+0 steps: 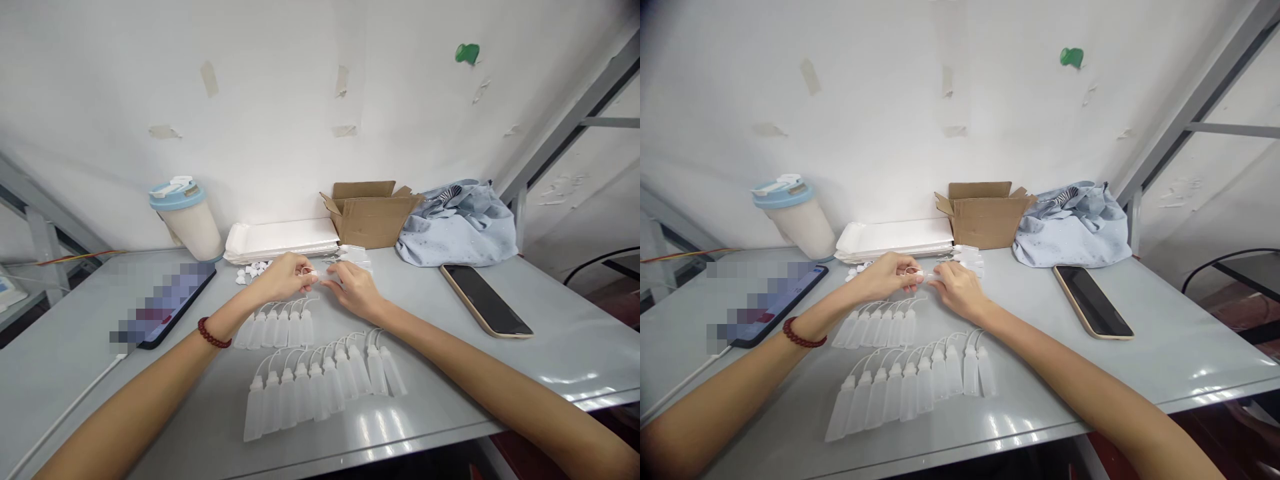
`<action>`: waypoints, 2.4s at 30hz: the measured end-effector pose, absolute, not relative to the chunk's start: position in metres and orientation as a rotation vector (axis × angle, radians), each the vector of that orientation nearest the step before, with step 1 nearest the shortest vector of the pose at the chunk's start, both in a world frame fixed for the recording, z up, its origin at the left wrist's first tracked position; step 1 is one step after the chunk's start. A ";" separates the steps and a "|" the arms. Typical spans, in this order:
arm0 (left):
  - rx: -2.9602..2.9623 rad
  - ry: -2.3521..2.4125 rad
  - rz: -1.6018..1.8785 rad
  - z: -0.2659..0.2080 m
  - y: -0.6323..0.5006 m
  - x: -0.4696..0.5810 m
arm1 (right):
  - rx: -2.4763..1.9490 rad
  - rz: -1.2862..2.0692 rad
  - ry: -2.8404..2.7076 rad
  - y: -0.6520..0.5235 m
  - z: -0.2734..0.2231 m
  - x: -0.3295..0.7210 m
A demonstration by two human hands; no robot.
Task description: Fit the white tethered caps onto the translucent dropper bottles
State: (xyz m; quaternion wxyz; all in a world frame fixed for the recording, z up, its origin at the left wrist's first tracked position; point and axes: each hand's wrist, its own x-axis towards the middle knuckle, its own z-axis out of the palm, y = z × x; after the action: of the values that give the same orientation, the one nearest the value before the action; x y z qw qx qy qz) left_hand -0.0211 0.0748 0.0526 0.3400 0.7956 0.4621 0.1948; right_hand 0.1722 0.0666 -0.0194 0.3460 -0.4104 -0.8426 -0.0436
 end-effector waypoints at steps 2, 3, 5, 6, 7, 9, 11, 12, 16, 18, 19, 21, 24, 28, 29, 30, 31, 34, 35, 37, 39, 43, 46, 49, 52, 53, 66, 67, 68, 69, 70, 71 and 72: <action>2.111 1.200 0.522 0.052 0.076 -0.022 | -1.055 -0.128 -2.192 0.066 -0.019 0.172; 2.109 1.200 0.528 0.052 0.076 -0.022 | -1.056 -0.134 -2.193 0.066 -0.019 0.172; 2.042 1.179 0.529 0.052 0.078 -0.022 | -1.064 -0.139 -2.183 0.066 -0.019 0.172; 1.983 1.166 0.520 0.052 0.078 -0.023 | -1.066 -0.136 -2.174 0.066 -0.019 0.172; 1.914 1.154 0.508 0.053 0.078 -0.023 | -1.063 -0.132 -2.163 0.066 -0.019 0.172; 1.790 1.142 0.473 0.055 0.078 -0.023 | -1.036 -0.128 -2.147 0.066 -0.018 0.171; 1.703 1.149 0.435 0.056 0.077 -0.023 | -1.000 -0.148 -2.138 0.065 -0.018 0.171; 1.667 1.151 0.417 0.056 0.077 -0.023 | -0.987 -0.168 -2.133 0.065 -0.018 0.170; 1.554 1.165 0.410 0.055 0.076 -0.022 | -0.976 -0.234 -2.123 0.064 -0.018 0.170; 1.537 1.166 0.455 0.054 0.076 -0.022 | -0.973 -0.245 -2.127 0.064 -0.018 0.170; 1.541 1.161 0.478 0.053 0.076 -0.022 | -0.969 -0.253 -2.128 0.065 -0.018 0.171; 1.576 1.145 0.511 0.053 0.077 -0.022 | -0.949 -0.264 -2.123 0.066 -0.018 0.171; 1.677 1.113 0.540 0.052 0.077 -0.023 | -0.901 -0.220 -2.096 0.067 -0.016 0.170; 1.895 1.089 0.582 0.052 0.077 -0.025 | -0.934 0.023 -2.020 0.063 -0.010 0.168; 1.969 1.092 0.597 0.052 0.077 -0.024 | -0.970 0.126 -1.994 0.062 -0.007 0.167; 2.041 1.095 0.609 0.052 0.076 -0.024 | -1.008 0.243 -1.963 0.060 -0.005 0.167; 2.105 1.099 0.618 0.052 0.075 -0.024 | -1.041 0.376 -1.928 0.059 -0.002 0.166; 2.223 1.084 0.622 0.053 0.074 -0.023 | -1.059 0.762 -1.797 0.058 0.006 0.165; 2.243 1.073 0.623 0.053 0.073 -0.023 | -1.043 0.870 -1.752 0.058 0.008 0.165; 2.279 1.052 0.625 0.054 0.073 -0.023 | -1.011 1.065 -1.662 0.058 0.012 0.164; 2.320 1.035 0.635 0.055 0.072 -0.022 | -0.997 1.262 -1.543 0.059 0.015 0.163; 2.451 1.007 0.670 0.058 0.070 -0.020 | -1.004 1.585 -1.260 0.059 0.019 0.163; 2.491 1.019 0.671 0.058 0.069 -0.018 | -1.002 1.679 -1.167 0.060 0.020 0.163; 2.474 1.043 0.646 0.055 0.070 -0.017 | -1.040 1.618 -1.223 0.062 0.019 0.165; 2.422 1.090 0.631 0.053 0.075 -0.020 | -1.110 1.267 -1.463 0.066 0.018 0.169; 2.397 1.133 0.616 0.054 0.078 -0.022 | -1.140 1.094 -1.540 0.067 0.018 0.172; 2.294 1.507 -0.229 0.087 0.092 -0.073 | -1.413 -0.257 -2.020 0.098 -0.001 0.210; 2.292 1.499 -0.250 0.085 0.091 -0.072 | -1.413 -0.283 -2.051 0.098 -0.001 0.209; 2.297 1.494 -0.260 0.083 0.090 -0.070 | -1.410 -0.305 -2.078 0.097 -0.002 0.209; 2.304 1.492 -0.265 0.080 0.090 -0.067 | -1.404 -0.324 -2.102 0.097 -0.001 0.209; 2.316 1.494 -0.264 0.077 0.089 -0.065 | -1.400 -0.341 -2.119 0.097 -0.001 0.208; 2.331 1.500 -0.260 0.074 0.089 -0.062 | -1.396 -0.355 -2.136 0.096 0.000 0.208; 2.348 1.510 -0.255 0.072 0.088 -0.060 | -1.396 -0.366 -2.152 0.096 0.000 0.208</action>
State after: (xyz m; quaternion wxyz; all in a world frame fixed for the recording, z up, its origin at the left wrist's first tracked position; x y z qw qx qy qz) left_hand -0.0599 0.0879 0.0717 0.1682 0.8257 0.5309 -0.0897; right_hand 0.2079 0.0961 0.0004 0.2720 -0.5184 -0.7993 -0.1359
